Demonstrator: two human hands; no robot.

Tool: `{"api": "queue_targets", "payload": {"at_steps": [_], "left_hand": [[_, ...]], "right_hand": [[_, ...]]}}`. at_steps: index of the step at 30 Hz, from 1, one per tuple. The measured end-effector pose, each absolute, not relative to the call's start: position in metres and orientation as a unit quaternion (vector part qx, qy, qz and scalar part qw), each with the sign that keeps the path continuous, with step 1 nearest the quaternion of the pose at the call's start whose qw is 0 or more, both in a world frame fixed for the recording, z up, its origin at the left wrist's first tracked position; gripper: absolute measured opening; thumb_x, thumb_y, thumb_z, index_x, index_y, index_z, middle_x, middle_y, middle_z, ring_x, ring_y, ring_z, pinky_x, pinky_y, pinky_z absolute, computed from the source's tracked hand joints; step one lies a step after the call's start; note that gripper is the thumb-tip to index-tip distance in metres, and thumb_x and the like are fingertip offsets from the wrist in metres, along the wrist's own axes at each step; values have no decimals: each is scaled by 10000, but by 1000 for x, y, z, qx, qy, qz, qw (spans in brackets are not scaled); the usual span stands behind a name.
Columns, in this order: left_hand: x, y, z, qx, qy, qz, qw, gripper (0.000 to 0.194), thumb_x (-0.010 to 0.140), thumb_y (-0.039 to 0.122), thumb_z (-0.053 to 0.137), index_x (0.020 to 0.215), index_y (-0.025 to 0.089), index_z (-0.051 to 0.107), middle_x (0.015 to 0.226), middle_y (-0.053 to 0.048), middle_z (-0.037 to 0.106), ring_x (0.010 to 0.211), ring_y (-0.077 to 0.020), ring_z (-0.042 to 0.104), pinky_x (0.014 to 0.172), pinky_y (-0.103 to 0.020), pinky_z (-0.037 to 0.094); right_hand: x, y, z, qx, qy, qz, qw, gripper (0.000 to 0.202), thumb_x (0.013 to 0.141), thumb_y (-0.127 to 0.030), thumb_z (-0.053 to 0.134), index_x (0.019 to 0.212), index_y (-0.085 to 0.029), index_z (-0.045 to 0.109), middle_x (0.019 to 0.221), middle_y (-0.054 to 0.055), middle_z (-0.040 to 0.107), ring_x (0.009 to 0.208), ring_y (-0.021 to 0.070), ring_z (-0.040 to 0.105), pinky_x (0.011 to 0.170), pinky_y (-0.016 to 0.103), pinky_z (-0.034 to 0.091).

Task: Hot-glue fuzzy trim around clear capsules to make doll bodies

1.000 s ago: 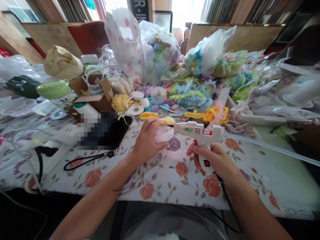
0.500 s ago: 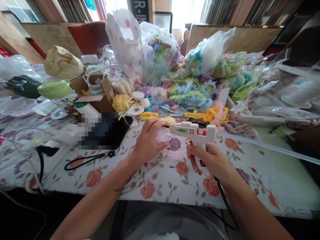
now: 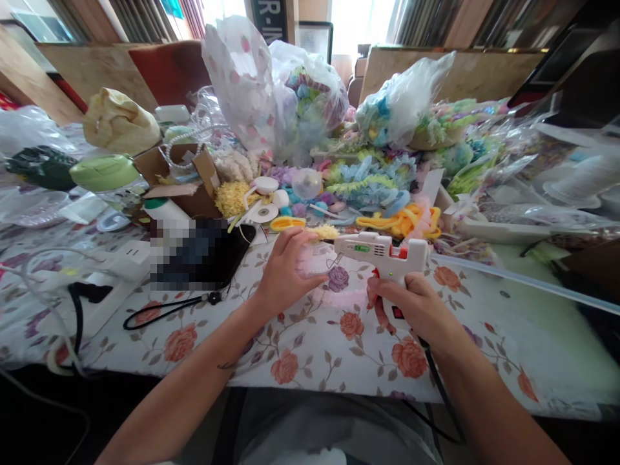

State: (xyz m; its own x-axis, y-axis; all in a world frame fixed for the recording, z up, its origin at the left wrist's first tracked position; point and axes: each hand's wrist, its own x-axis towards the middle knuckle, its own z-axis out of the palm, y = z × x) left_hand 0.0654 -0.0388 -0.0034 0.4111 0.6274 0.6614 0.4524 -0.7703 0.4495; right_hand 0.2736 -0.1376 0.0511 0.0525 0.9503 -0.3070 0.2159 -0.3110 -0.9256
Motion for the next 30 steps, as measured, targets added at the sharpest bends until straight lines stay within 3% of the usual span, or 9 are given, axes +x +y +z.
{"api": "queue_targets", "payload": {"at_steps": [22,30], "left_hand": [[64,-41,1,819,344,432,156,671,648,397,833,1207,255,489,1227,-90,507,1212,-277,499,1007,-427,448],[64,-40,1,821,342,432,149,671,661,404,823,1221,254,486,1229,-91,515,1205,-278,507,988,-425,461]], "right_hand": [[282,-137,48,-646,-500,464,343,389,813,-385,528,495,-168,580,388,14,537,421,104,469,480,221,385],[283,-136,55,-652,-481,480,335,352,815,-375,540,536,-163,577,402,10,558,384,93,448,435,212,373]]}}
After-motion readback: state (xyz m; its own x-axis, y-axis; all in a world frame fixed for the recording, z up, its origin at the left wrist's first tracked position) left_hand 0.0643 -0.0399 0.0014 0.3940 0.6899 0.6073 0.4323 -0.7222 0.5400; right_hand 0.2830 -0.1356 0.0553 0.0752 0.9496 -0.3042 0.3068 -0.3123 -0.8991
